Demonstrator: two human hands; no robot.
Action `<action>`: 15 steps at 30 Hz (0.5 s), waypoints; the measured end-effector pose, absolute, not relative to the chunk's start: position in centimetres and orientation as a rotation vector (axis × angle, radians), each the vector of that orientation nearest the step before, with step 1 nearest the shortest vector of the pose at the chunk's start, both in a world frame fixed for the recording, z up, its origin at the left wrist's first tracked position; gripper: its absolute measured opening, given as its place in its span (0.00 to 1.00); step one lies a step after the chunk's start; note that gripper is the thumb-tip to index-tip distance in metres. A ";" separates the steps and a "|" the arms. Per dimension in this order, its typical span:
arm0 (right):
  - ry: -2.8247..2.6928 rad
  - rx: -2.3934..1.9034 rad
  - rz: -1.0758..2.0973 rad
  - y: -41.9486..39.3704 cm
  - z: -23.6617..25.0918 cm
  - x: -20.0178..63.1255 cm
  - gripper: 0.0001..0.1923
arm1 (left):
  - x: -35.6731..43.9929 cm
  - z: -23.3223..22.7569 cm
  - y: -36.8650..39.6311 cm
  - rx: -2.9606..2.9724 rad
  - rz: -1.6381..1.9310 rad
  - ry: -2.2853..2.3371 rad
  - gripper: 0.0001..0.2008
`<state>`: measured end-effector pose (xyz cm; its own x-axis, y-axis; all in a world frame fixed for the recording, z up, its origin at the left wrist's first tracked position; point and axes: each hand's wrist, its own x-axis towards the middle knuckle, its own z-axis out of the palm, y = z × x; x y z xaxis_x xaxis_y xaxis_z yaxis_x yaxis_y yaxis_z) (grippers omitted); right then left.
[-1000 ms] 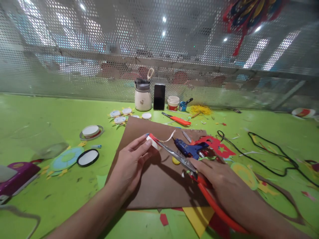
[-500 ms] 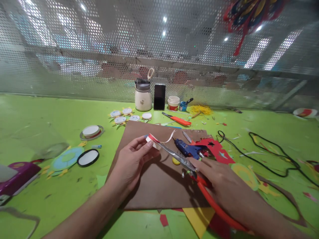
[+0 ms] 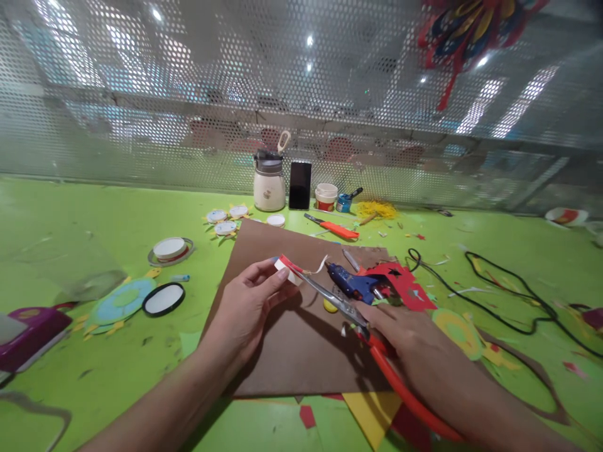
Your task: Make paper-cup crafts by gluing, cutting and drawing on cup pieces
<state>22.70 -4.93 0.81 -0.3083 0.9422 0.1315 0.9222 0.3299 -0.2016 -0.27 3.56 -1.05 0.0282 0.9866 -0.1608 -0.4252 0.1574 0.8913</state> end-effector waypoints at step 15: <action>-2.380 -1.679 0.116 -4.5 0.4 22.8 0.24 | 0.0 -1.0 3.4 0.774 1.282 0.996 0.21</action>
